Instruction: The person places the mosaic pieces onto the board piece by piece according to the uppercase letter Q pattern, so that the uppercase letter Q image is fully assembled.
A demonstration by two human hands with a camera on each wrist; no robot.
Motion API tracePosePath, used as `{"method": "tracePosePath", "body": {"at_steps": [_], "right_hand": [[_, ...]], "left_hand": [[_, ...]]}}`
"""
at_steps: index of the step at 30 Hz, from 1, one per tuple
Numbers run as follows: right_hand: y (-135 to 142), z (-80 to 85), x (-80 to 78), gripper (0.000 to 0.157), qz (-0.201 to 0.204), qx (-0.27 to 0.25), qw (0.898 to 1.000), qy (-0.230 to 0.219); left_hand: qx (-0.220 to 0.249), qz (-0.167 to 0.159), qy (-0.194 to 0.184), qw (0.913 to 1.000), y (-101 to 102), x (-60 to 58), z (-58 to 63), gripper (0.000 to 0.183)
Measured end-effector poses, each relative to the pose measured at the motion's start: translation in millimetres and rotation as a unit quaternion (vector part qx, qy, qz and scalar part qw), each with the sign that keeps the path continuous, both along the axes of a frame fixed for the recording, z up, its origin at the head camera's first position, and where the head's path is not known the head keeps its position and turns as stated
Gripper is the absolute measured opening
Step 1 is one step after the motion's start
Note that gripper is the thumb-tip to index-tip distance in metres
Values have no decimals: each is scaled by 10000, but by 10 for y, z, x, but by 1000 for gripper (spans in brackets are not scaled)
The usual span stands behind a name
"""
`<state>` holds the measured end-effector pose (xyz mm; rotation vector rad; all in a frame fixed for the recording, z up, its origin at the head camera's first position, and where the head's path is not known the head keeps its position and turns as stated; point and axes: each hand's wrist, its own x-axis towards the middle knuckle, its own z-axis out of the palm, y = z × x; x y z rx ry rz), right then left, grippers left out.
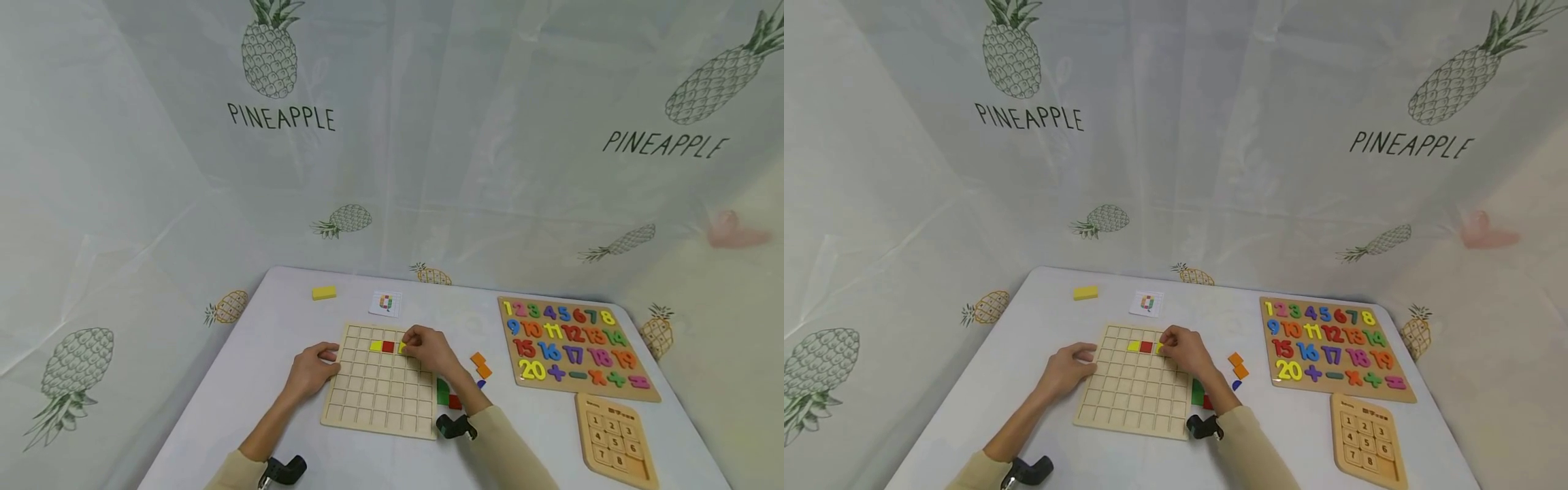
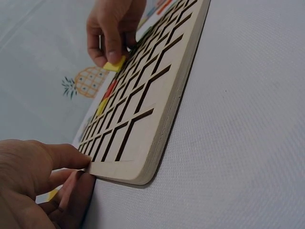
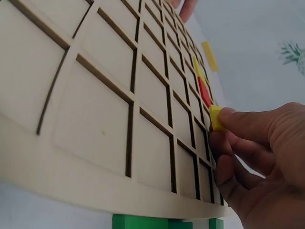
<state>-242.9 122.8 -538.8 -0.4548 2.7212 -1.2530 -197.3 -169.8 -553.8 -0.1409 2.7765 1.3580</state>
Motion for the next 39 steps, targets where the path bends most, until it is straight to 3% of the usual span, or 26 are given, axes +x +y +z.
{"method": "tracePosePath", "body": {"at_steps": [10,20,39], "right_hand": [[-112,7,11,10,79,339,9984,450],[-178,-7,-3,9,-81,791,9961,385],[-187,3,21,11,-38,823,9953,518]], "left_hand": [[45,-5,-28,10000,-5,-11,-25,42],[28,10,14,10000,-5,-7,-27,42],[-11,-32,66,10000,0,-10,-43,41]]}}
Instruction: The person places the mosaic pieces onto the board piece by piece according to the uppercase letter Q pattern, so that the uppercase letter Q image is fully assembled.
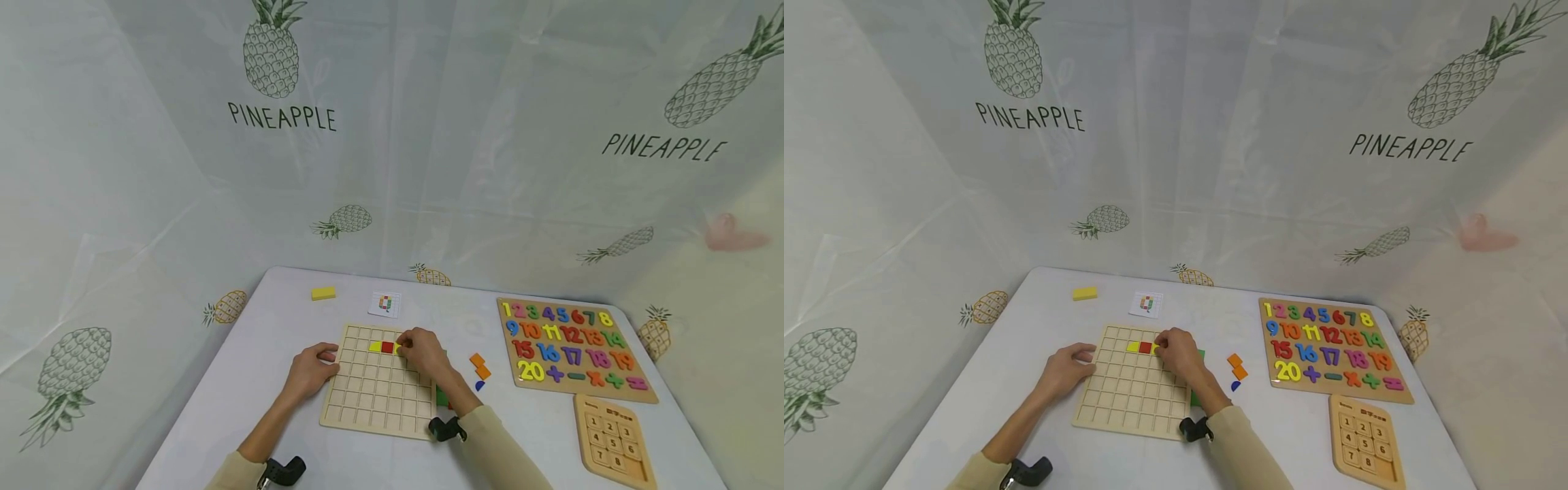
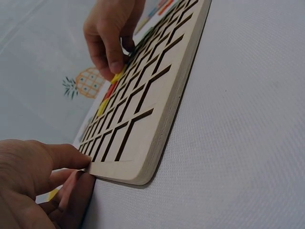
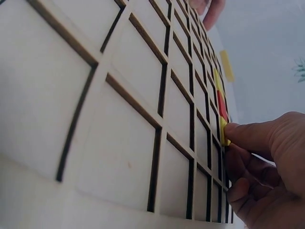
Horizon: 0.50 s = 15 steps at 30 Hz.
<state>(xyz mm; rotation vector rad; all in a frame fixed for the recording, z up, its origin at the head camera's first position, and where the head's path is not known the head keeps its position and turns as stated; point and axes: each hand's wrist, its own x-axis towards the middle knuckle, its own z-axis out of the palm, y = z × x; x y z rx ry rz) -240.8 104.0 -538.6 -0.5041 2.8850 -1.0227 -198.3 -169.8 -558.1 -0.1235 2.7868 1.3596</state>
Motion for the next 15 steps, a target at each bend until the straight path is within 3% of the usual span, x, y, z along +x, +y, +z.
{"method": "tracePosePath", "body": {"at_steps": [15], "right_hand": [[17,-14,26,14,110,23,9998,157]], "left_hand": [[9,-28,10,10000,-6,8,-4,40]]}}
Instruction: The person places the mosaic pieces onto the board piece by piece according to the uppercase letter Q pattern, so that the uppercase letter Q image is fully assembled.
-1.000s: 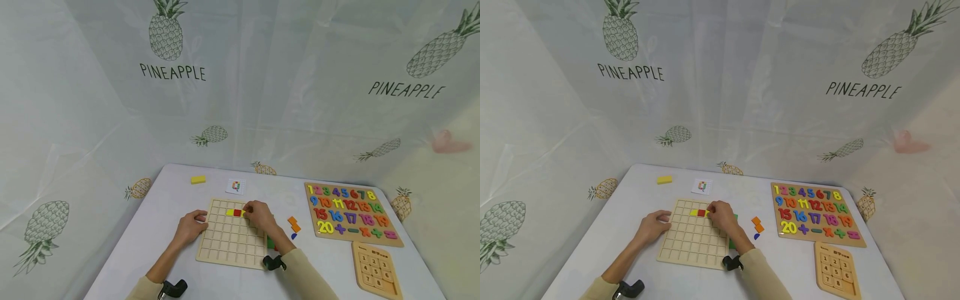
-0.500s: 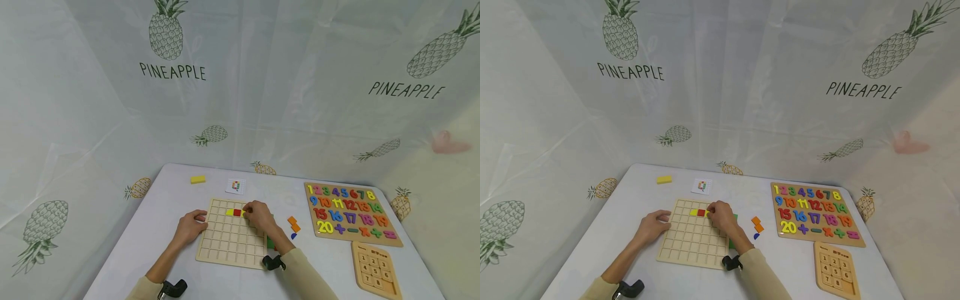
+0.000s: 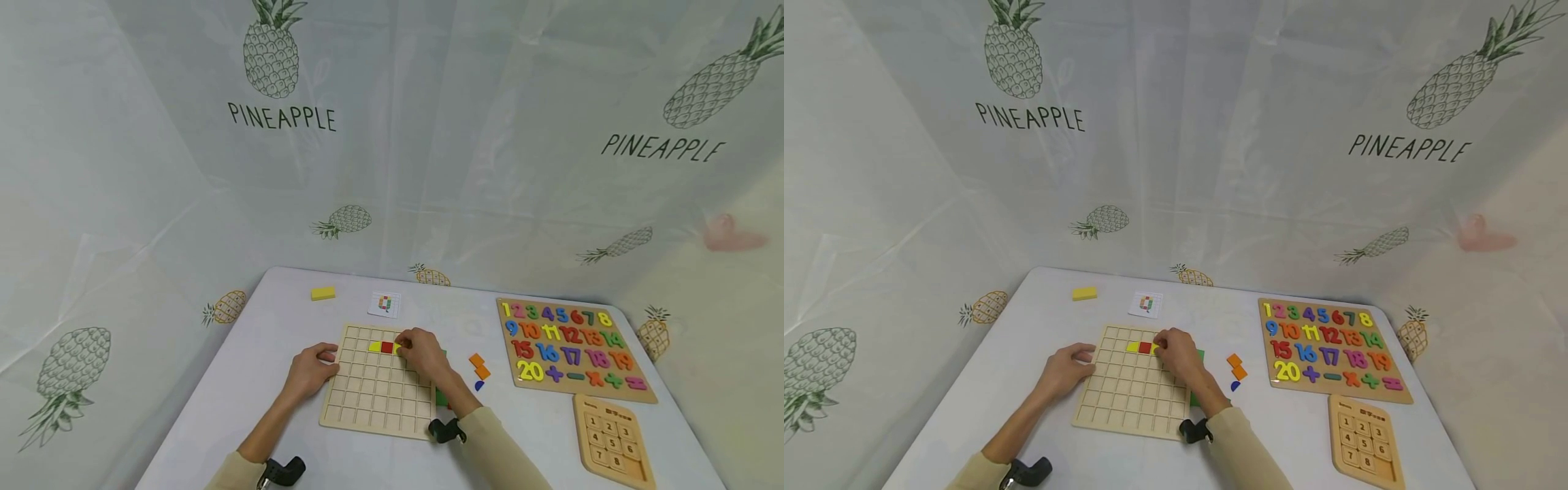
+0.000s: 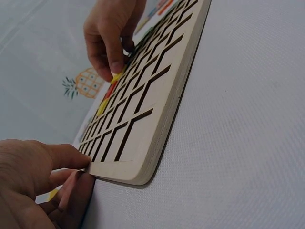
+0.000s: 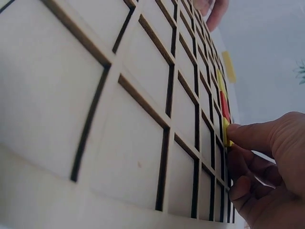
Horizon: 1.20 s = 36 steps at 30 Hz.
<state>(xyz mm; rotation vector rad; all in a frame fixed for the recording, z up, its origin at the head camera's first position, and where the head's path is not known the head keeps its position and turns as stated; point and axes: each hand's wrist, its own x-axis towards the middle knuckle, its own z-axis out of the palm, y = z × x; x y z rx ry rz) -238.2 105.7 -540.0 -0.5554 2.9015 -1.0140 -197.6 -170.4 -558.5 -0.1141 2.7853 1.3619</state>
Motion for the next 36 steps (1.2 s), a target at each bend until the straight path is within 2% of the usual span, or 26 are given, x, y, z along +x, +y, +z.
{"method": "tracePosePath", "body": {"at_steps": [12,22,30,36], "right_hand": [[-8,-10,-1,11,47,57,10000,24],[87,56,61,12,64,-184,9997,144],[446,152,163,13,-442,-266,9985,157],[770,184,240,16,-983,-286,9947,-58]], "left_hand": [[44,0,-31,10000,1,-4,0,40],[37,-14,10,10000,7,-17,8,40],[28,-3,-3,10000,19,-19,12,40],[23,41,-18,10000,15,-5,19,40]]}}
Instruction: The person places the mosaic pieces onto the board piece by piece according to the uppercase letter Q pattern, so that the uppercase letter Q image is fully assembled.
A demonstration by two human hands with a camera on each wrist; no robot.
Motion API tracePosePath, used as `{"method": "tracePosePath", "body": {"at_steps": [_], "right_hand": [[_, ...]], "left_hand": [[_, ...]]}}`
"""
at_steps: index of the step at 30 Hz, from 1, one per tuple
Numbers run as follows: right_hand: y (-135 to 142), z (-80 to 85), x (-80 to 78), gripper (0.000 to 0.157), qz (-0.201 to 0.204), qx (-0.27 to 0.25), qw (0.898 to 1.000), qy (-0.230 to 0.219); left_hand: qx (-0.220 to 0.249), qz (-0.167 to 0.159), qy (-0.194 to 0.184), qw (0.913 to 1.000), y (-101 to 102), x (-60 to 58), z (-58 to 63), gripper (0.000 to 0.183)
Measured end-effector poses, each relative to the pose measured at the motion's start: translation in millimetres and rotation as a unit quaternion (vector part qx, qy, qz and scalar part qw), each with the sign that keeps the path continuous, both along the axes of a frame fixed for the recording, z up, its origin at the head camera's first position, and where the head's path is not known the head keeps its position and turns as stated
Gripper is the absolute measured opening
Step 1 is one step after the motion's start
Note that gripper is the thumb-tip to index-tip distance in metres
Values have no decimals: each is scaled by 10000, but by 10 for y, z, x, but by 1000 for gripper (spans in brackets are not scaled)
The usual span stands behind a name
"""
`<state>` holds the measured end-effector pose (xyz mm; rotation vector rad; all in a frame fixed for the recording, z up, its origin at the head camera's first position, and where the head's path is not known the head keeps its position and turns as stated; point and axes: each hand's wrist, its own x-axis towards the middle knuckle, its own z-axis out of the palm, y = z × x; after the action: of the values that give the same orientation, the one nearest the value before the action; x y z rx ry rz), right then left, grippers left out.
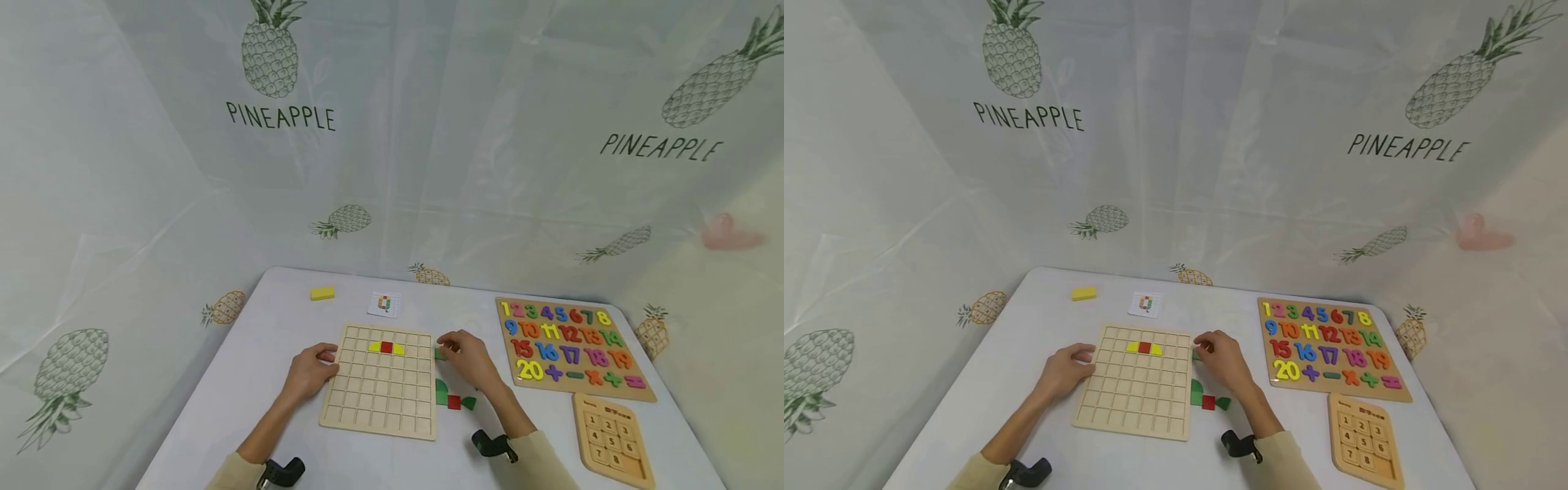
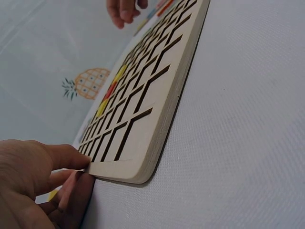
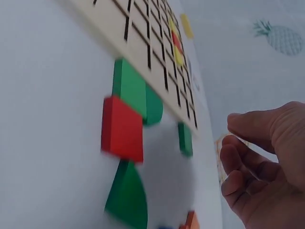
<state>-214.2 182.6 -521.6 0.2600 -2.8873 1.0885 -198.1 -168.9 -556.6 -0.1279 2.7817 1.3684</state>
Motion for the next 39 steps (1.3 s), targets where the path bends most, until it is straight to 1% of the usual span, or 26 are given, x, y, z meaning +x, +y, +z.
{"method": "tracePosePath", "body": {"at_steps": [2,4,10,15,20,28,36,39], "right_hand": [[76,-24,14,17,-117,90,9998,-148],[130,-62,22,19,-130,230,9992,-289],[179,-196,21,27,2,444,9977,-520],[149,-230,10,34,42,650,9967,-477],[122,-258,-19,34,54,803,9961,-357],[100,-250,-21,26,-7,699,9969,-361],[108,-238,-18,26,-139,714,9968,-346],[101,-220,-12,26,-157,675,9972,-275]], "left_hand": [[1,1,-1,10000,-2,5,4,41],[8,-8,3,10000,-5,7,4,41],[40,-34,-28,10000,-9,-2,-7,40],[76,-40,-38,10000,-3,8,8,40],[35,-16,-40,10000,-8,14,17,40],[-7,-27,-11,10000,-9,19,3,40],[4,-15,31,10000,-9,16,-7,40],[7,0,18,10000,-9,13,-12,40]]}}
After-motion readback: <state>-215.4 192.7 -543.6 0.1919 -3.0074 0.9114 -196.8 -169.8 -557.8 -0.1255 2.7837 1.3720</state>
